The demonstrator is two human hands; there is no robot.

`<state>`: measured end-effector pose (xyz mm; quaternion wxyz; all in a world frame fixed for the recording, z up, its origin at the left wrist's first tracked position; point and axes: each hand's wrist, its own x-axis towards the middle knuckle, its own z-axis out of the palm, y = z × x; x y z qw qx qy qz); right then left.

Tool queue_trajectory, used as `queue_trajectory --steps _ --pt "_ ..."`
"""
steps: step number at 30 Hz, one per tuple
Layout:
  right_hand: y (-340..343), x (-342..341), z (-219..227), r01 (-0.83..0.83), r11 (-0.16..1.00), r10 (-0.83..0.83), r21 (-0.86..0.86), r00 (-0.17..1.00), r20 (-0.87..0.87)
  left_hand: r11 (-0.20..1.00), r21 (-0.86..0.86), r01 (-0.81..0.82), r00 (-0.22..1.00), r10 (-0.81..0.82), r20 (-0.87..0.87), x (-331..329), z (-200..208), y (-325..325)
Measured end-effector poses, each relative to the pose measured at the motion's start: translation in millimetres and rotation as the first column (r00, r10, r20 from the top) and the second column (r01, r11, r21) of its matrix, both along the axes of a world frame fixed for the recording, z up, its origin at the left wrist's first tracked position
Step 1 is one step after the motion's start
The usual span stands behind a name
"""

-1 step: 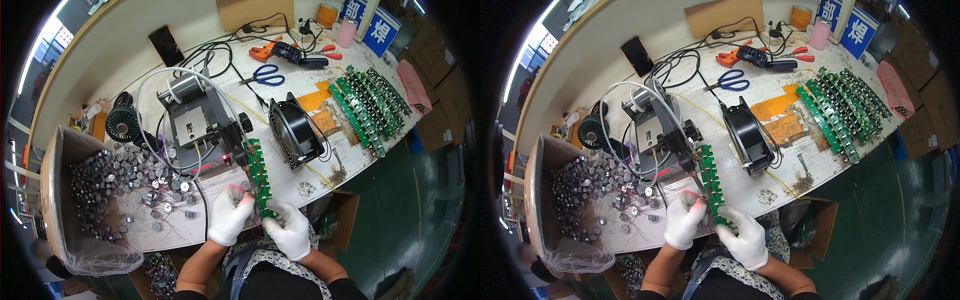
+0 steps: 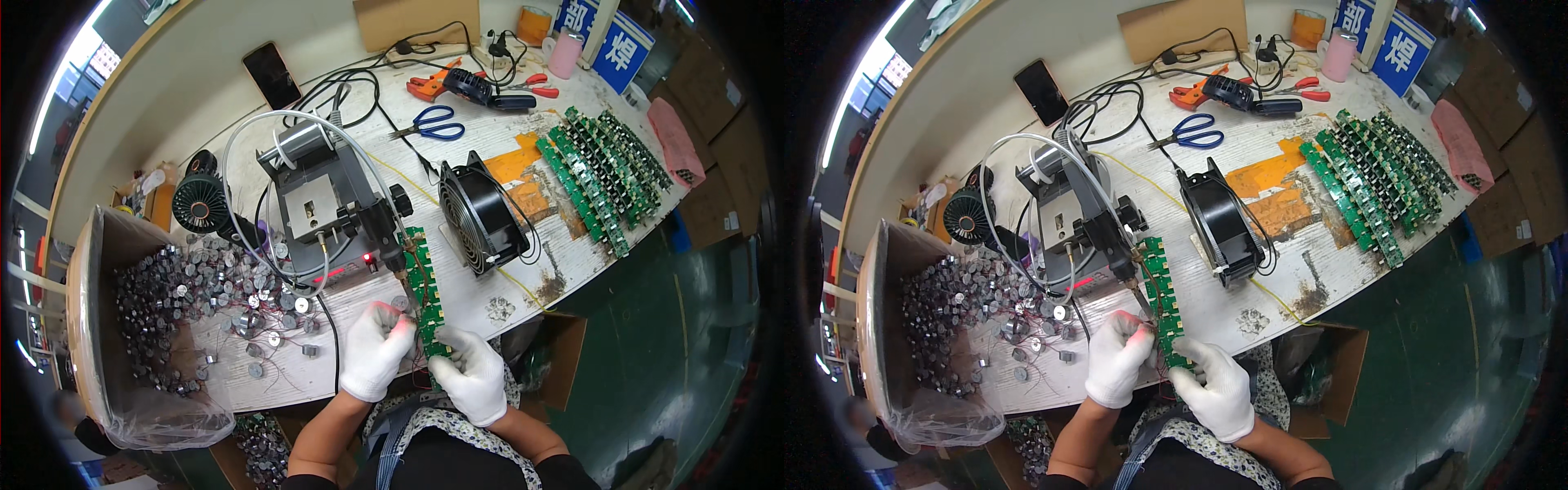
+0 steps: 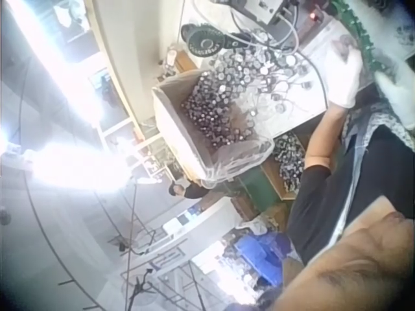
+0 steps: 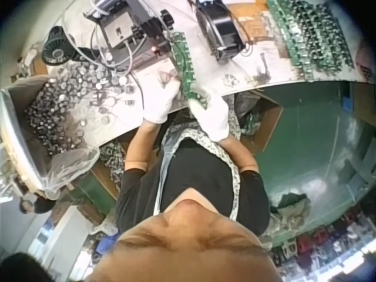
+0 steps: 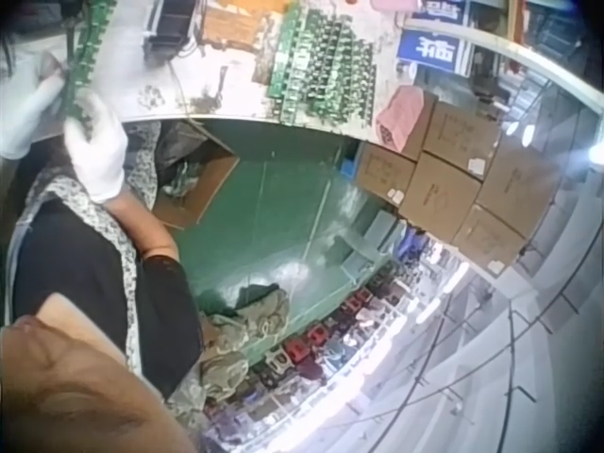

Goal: The person solders electronic components and wires onto printed circuit boards using a soldering iron and soldering wire.

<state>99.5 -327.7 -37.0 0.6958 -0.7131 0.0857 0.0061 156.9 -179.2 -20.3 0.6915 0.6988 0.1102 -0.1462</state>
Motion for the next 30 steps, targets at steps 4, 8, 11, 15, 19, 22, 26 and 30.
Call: queue_trajectory --steps 4,8,11,15,19,22,26,30 --pt "0.0 -0.7 3.2 -0.004 1.000 0.004 -0.017 1.000 -0.008 1.000 0.006 -0.005 1.000 0.005 0.017 0.1 -0.5 0.2" --pt "0.3 -0.3 7.8 -0.010 1.000 0.010 -0.006 1.000 -0.020 1.000 0.005 0.000 1.000 0.000 0.011 0.7 2.4 0.5" --pt "-0.3 -1.4 6.3 -0.011 1.000 0.011 -0.004 1.000 -0.004 1.000 -0.018 -0.004 1.000 0.004 0.002 1.4 4.1 0.0" --pt "-0.8 -2.2 6.4 -0.013 1.000 0.013 0.002 1.000 0.004 0.998 -0.056 -0.026 1.000 0.026 -0.016 2.2 9.2 -2.7" --pt "-1.4 -2.5 8.1 -0.014 0.997 0.018 -0.071 0.998 0.056 0.999 -0.012 -0.031 0.999 0.031 -0.019 1.6 8.0 -3.0" --pt "-2.3 -2.8 9.5 0.000 0.981 0.029 -0.191 0.988 0.151 0.994 0.107 -0.017 0.999 0.012 0.046 1.7 11.1 -4.0" --pt "-2.9 -2.7 6.9 0.012 0.978 0.032 -0.208 0.977 0.211 0.960 0.278 -0.015 0.987 -0.030 0.157 2.8 15.8 -6.4" --pt "-3.0 -2.4 3.9 0.024 0.973 0.034 -0.229 0.969 0.246 0.934 0.357 -0.019 0.972 -0.066 0.226 4.1 16.8 -7.1"
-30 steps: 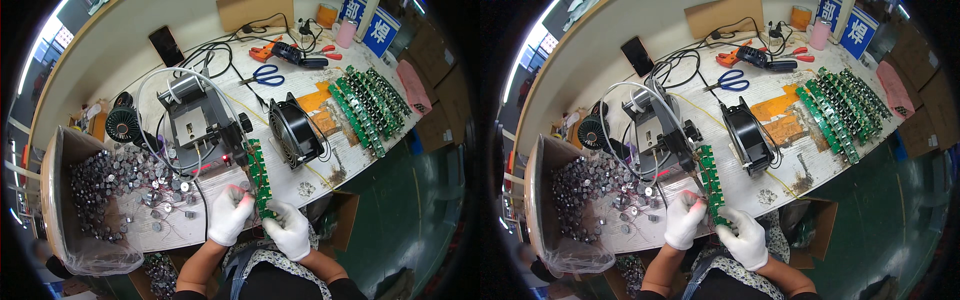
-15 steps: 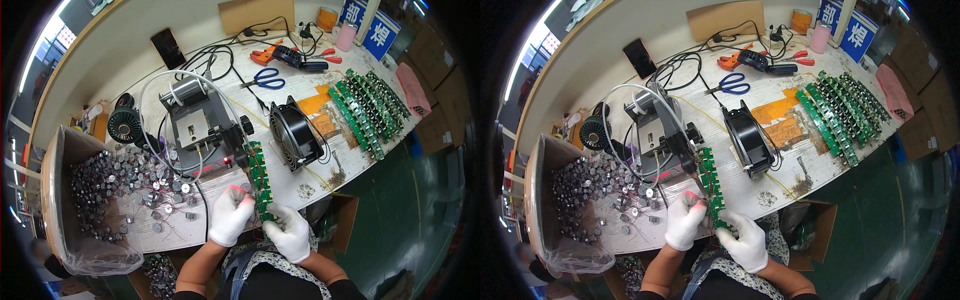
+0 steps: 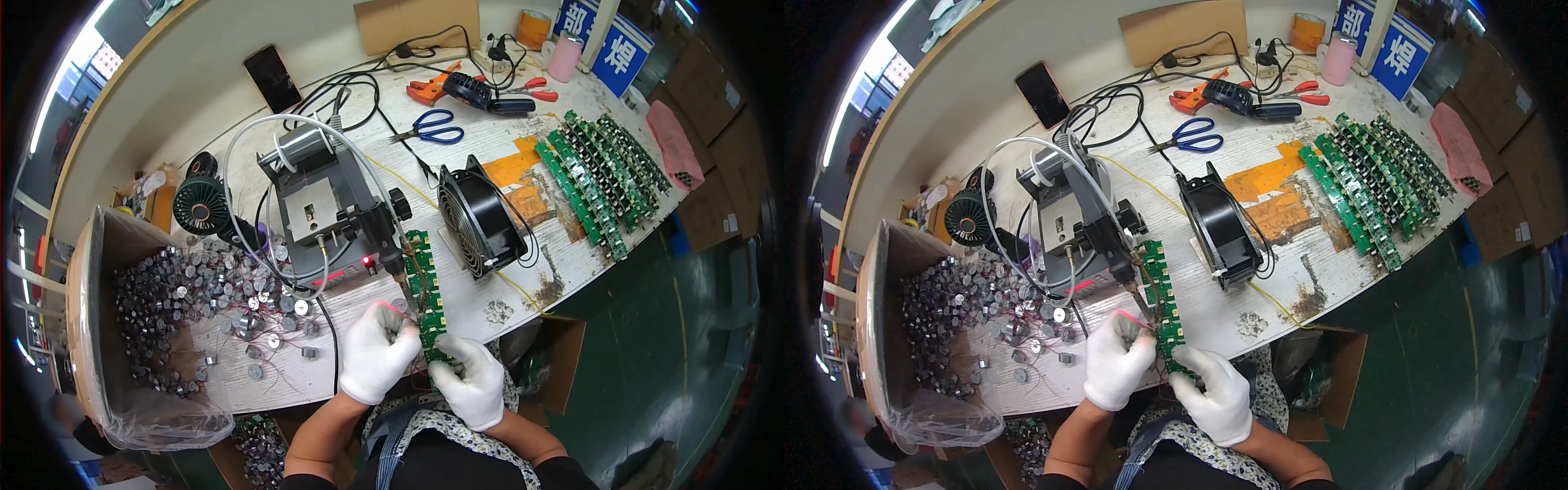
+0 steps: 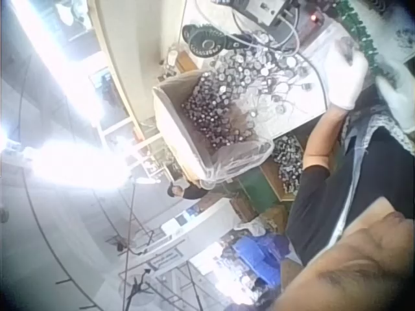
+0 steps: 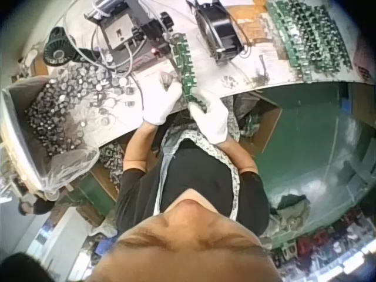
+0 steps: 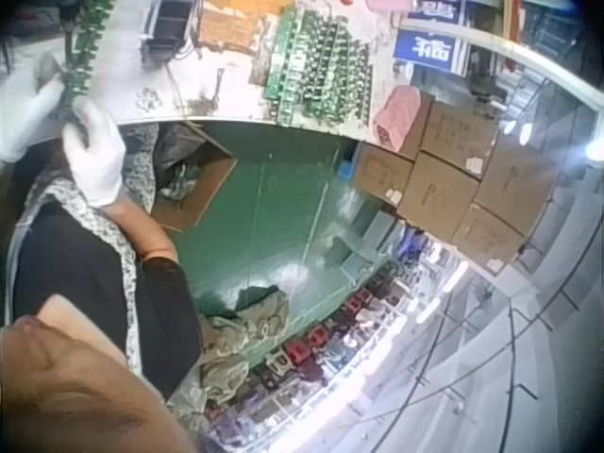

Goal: The person solders electronic components and wires onto printed circuit boards using a soldering iron and soldering wire.

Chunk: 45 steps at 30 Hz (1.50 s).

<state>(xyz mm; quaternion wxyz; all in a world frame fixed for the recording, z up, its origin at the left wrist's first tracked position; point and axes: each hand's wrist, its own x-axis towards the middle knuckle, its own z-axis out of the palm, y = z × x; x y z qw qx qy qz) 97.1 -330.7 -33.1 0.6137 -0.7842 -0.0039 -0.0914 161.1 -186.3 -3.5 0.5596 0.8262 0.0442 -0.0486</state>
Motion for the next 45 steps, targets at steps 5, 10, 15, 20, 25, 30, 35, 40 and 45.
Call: queue_trajectory --steps 5,10,15,20,25,30,35,40,45 --pt "2.8 -3.0 -2.9 0.015 0.996 -0.001 0.090 0.988 -0.152 0.999 -0.047 -0.007 0.999 0.005 -0.036 -3.1 -18.1 5.5" --pt "1.1 -6.6 -13.1 0.024 0.970 0.062 0.242 0.938 -0.342 0.999 -0.005 0.039 0.998 -0.039 -0.052 -2.9 -22.2 10.5" --pt "-6.3 -4.6 5.0 -0.027 0.960 0.135 0.278 0.916 -0.379 0.945 -0.327 -0.001 0.966 -0.084 -0.244 -2.6 -14.9 12.3" --pt "-30.7 9.4 9.8 -0.308 0.936 0.313 -0.172 0.950 0.002 0.890 -0.457 0.007 0.955 -0.141 -0.260 -4.2 -20.0 19.0" --pt "-23.7 9.8 5.0 -0.065 0.723 0.343 0.688 0.898 -0.275 0.869 -0.490 0.059 0.946 -0.205 -0.250 -5.3 -22.5 20.3" --pt "-8.4 18.3 1.2 -0.088 0.840 0.312 0.536 0.886 -0.343 0.861 -0.507 0.030 0.927 -0.214 -0.308 -8.5 -15.7 21.5" --pt "-4.8 13.2 -9.0 -0.026 0.919 0.173 0.394 0.923 -0.343 0.967 -0.023 -0.253 0.932 0.250 0.263 -33.9 -17.8 55.3" --pt "-0.3 13.5 0.9 -0.018 0.935 0.153 0.355 0.922 -0.357 0.725 0.429 -0.539 0.812 0.311 0.495 -49.1 -21.4 98.0" --pt "-2.8 12.9 -2.7 -0.151 0.986 0.165 0.077 0.960 -0.227 0.694 0.670 -0.263 0.951 0.073 0.299 -54.2 -30.2 103.5"
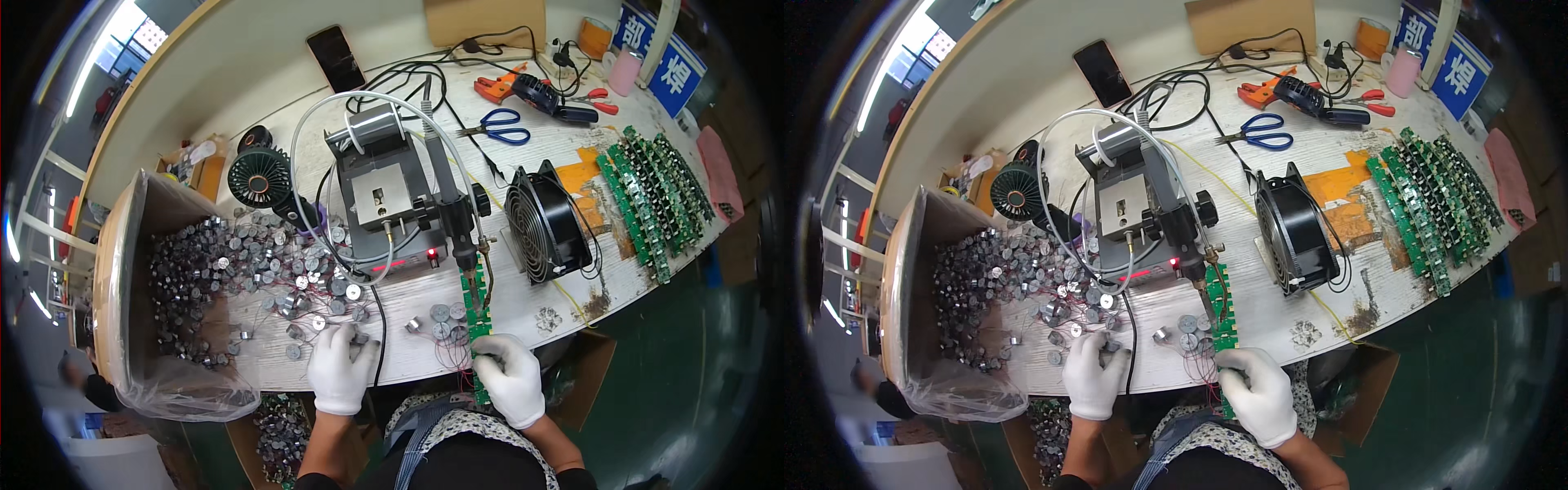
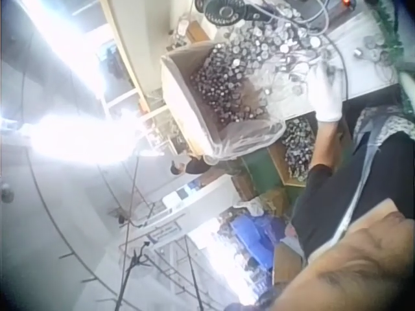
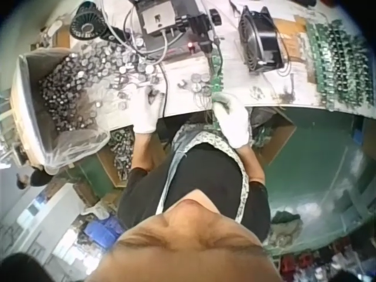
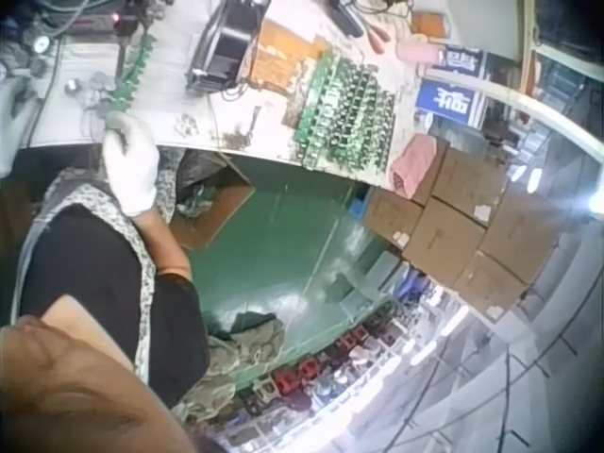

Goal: The person solders electronic components and wires onto printed circuit boards using a soldering iron and soldering wire.

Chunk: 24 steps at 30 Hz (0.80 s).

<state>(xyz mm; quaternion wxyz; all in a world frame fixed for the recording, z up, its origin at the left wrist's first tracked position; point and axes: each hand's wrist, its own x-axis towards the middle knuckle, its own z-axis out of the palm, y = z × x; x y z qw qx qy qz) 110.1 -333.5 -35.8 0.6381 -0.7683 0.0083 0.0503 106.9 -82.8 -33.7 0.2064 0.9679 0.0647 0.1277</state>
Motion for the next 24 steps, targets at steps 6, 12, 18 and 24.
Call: queue_trajectory --steps 6,12,18,24 --pt "-1.2 4.8 9.0 -0.074 0.987 0.097 -0.145 0.982 0.162 0.959 -0.278 0.056 0.996 -0.036 0.075 7.0 3.0 -26.1" --pt "-6.1 3.8 7.3 -0.161 0.981 0.168 -0.108 0.984 0.062 0.833 -0.365 0.416 0.909 -0.367 0.199 0.2 4.1 -59.9" --pt "-4.5 4.2 3.9 -0.100 0.992 0.110 -0.074 0.983 0.148 0.629 -0.042 0.776 0.622 -0.755 0.208 7.5 12.3 -64.1" --pt "-5.0 4.7 10.7 -0.095 0.994 0.096 -0.058 0.995 0.020 0.643 0.143 0.752 0.636 -0.765 0.099 18.1 17.4 -38.2"
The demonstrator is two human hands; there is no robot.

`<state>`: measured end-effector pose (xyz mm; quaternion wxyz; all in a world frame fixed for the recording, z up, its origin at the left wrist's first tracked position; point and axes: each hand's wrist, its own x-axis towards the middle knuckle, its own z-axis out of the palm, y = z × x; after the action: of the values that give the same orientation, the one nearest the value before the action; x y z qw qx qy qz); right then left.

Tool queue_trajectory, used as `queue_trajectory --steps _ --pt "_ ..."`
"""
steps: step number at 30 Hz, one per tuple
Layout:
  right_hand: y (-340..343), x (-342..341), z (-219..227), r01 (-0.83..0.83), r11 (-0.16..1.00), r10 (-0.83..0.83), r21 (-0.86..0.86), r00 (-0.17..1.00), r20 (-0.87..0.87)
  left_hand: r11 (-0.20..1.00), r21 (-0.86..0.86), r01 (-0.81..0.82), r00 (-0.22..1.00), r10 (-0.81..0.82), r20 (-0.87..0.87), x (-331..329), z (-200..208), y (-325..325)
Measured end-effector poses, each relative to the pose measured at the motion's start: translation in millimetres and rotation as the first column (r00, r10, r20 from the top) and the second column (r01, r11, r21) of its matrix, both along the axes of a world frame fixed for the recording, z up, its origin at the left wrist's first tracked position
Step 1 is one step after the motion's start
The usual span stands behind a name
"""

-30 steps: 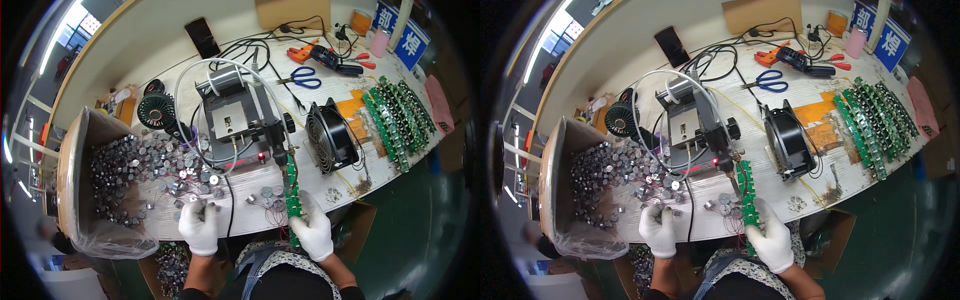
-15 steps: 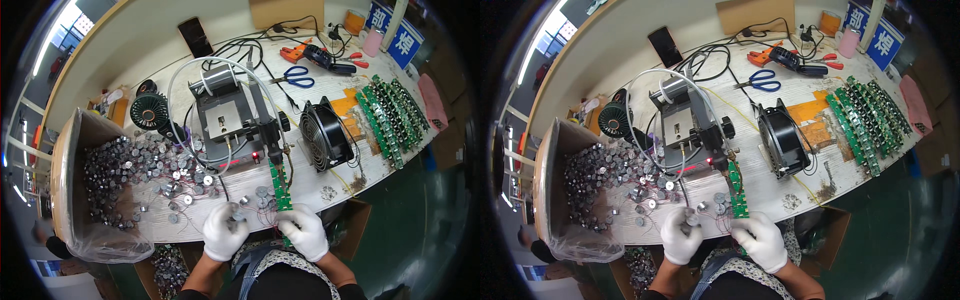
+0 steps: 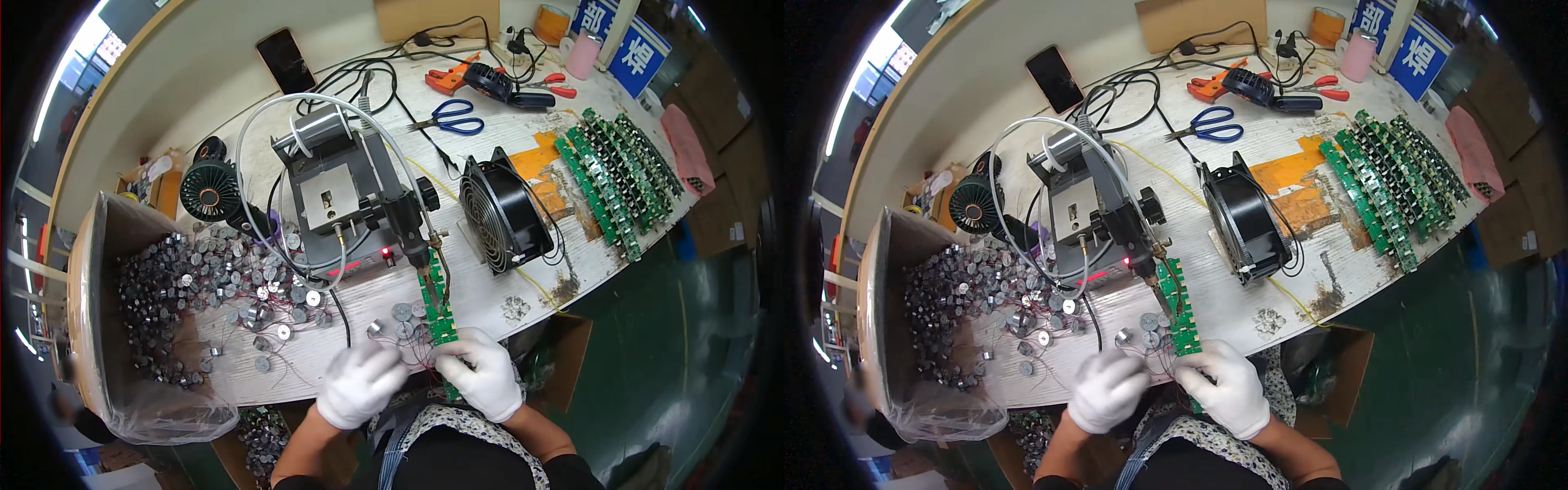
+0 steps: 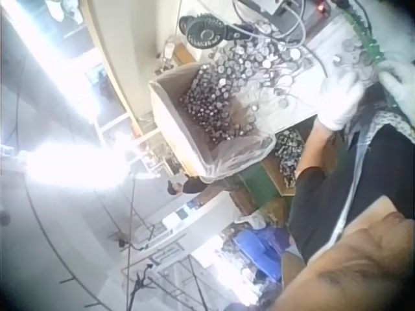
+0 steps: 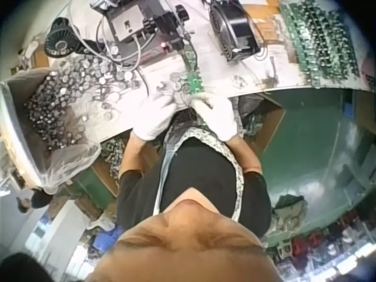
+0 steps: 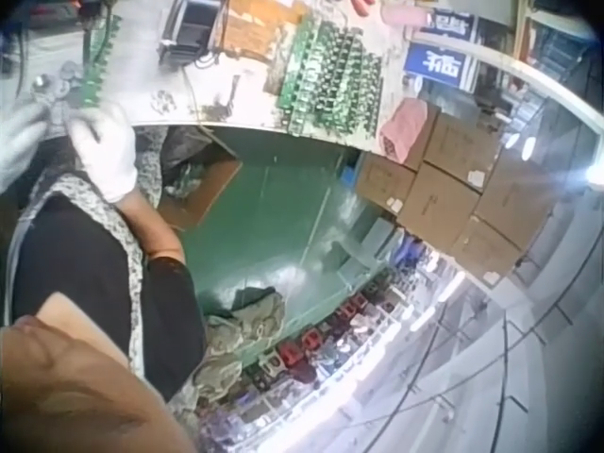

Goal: The person solders electronic components and wires onto printed circuit boards using a soldering iron and soldering wire.

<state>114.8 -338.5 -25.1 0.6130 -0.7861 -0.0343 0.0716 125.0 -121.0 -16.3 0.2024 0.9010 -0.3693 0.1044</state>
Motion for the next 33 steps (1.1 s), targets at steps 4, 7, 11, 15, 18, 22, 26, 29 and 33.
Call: queue_trajectory --steps 4,7,11,15,18,22,26,29,33 --pt "3.0 0.4 -0.5 -0.015 0.994 0.030 -0.112 0.990 0.141 0.984 -0.025 -0.178 0.973 0.180 0.144 11.3 -5.9 10.0" --pt "4.9 0.1 -1.7 0.010 0.997 0.003 -0.083 0.988 0.154 0.916 -0.195 -0.351 0.911 0.383 0.155 8.4 -8.9 -5.8" --pt "4.8 -1.2 -1.0 0.033 0.999 -0.030 -0.040 0.997 0.077 0.941 -0.288 -0.179 0.979 0.199 0.042 0.4 -11.1 -22.5" --pt "2.8 -1.7 0.6 0.055 0.998 -0.054 -0.030 0.998 0.040 0.952 -0.263 -0.159 0.983 0.129 -0.129 2.9 -8.4 -36.5" --pt "-1.3 -0.6 3.3 0.043 0.998 -0.042 -0.045 0.998 0.039 0.887 -0.407 -0.217 0.960 0.119 -0.252 5.7 -7.3 -39.0" --pt "-6.3 1.4 7.9 0.109 0.994 -0.108 -0.032 0.994 0.022 0.791 -0.404 -0.459 0.772 0.130 -0.623 9.0 -4.5 -41.2" --pt "-9.2 -1.6 4.5 0.112 0.991 -0.104 -0.070 0.988 0.114 0.783 -0.326 -0.529 0.671 0.151 -0.726 16.2 -1.1 -46.0" --pt "-8.6 -1.5 4.4 0.121 0.989 -0.104 -0.083 0.978 0.180 0.809 -0.305 -0.502 0.712 0.186 -0.677 17.8 -3.0 -47.2" --pt "-7.3 1.6 2.8 0.114 0.991 -0.095 -0.070 0.970 0.224 0.838 -0.299 -0.457 0.719 0.149 -0.679 19.2 0.5 -45.8"
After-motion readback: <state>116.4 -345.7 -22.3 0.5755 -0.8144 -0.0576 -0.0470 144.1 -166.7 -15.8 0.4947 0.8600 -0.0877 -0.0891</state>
